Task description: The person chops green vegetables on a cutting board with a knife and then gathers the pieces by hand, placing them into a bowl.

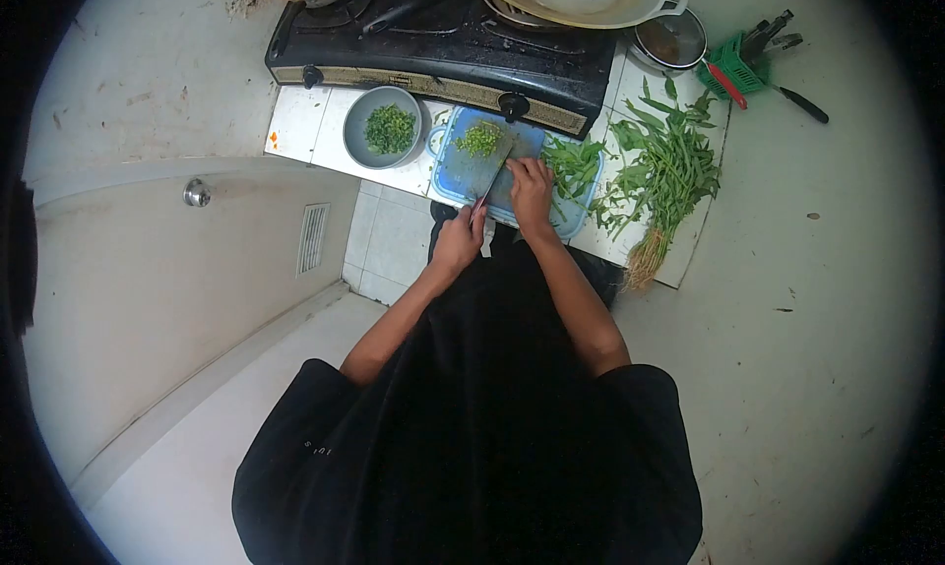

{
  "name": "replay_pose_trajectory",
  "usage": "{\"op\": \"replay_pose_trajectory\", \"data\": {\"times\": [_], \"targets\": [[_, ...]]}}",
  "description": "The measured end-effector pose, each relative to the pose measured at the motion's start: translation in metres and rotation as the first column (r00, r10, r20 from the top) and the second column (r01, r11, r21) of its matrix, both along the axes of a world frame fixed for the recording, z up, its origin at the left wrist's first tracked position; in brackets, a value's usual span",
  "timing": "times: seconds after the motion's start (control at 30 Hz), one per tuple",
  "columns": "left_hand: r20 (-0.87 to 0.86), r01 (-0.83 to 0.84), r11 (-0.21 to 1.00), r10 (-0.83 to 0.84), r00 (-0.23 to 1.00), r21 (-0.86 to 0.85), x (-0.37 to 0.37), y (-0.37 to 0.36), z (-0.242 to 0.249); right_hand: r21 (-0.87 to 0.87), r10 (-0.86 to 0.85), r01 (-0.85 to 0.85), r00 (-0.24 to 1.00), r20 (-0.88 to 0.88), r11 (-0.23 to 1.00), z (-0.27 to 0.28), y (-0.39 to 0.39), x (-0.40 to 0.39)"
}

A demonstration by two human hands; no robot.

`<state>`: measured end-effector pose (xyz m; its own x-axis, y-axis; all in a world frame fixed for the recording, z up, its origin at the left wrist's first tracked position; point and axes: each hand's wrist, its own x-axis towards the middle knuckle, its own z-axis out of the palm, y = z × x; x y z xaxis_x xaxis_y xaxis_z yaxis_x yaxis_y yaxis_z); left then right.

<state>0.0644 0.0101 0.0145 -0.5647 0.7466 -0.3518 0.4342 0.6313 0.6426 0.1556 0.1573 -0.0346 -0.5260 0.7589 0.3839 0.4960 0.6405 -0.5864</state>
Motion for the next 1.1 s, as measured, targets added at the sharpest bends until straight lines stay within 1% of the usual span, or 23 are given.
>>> {"op": "replay_pose_trajectory", "data": {"times": [0.1, 0.23, 0.3, 0.37, 0.43, 0.5, 0.57, 0.6, 0.7, 0.73, 0.8, 0.9, 1.03, 1.1], "targets": [[0.01, -0.003, 1.0, 0.003, 1.0, -0.016, -0.003, -0.01, 0.001, -0.009, 0.006, -0.006, 1.0, -0.024, 1.0, 0.0, 0.001, 0.001], [0.024, -0.037, 0.999, 0.037, 0.999, -0.01, -0.01, 0.003, -0.001, -0.005, 0.003, -0.003, 1.0, -0.017, 1.0, 0.006, 0.001, 0.0], [0.027, -0.06, 0.998, 0.06, 0.998, -0.007, -0.013, 0.01, 0.001, 0.009, -0.023, 0.023, 0.999, 0.029, 1.0, 0.009, -0.001, -0.001], [0.066, -0.079, 0.997, 0.077, 0.995, 0.024, -0.015, 0.014, 0.007, 0.014, -0.028, 0.027, 0.999, 0.038, 1.0, 0.011, -0.001, -0.002], [0.063, -0.078, 0.997, 0.077, 0.995, 0.017, -0.015, 0.009, 0.004, 0.017, -0.037, 0.036, 0.998, 0.047, 0.999, 0.01, 0.0, -0.004], [0.061, -0.071, 0.997, 0.071, 0.996, 0.011, -0.015, 0.006, 0.004, -0.041, -0.03, 0.031, 0.999, 0.032, 0.999, 0.008, 0.002, -0.009], [0.103, -0.1, 0.993, 0.093, 0.99, 0.065, -0.016, 0.003, 0.005, -0.051, -0.057, 0.058, 0.998, 0.017, 0.997, 0.007, 0.003, -0.015], [0.102, -0.1, 0.993, 0.093, 0.99, 0.064, -0.016, 0.002, 0.005, -0.061, -0.084, 0.084, 0.996, 0.002, 0.995, 0.006, 0.003, -0.017], [0.115, -0.101, 0.992, 0.092, 0.989, 0.075, -0.017, 0.004, 0.005, -0.087, -0.079, 0.079, 0.997, 0.001, 0.993, 0.005, 0.003, -0.016], [0.123, -0.078, 0.995, 0.071, 0.99, 0.059, -0.016, 0.004, 0.005, -0.087, -0.078, 0.078, 0.997, 0.002, 0.993, 0.004, 0.003, -0.015], [0.131, -0.055, 0.998, 0.049, 0.99, 0.043, -0.015, 0.005, 0.007, -0.097, -0.06, 0.057, 0.998, -0.027, 0.994, 0.003, 0.004, -0.015], [0.14, -0.051, 0.998, 0.045, 0.989, 0.044, -0.012, 0.009, 0.01, -0.079, -0.039, 0.039, 0.999, -0.003, 0.996, 0.004, 0.005, -0.013], [0.091, -0.042, 0.998, 0.038, 0.995, 0.045, -0.01, 0.014, 0.005, -0.067, -0.026, 0.026, 1.0, -0.012, 0.997, 0.006, 0.003, -0.011], [0.068, -0.029, 0.999, 0.026, 0.997, 0.035, -0.012, 0.023, 0.002, -0.043, -0.022, 0.023, 1.0, 0.022, 0.999, 0.006, 0.002, -0.01]]}}
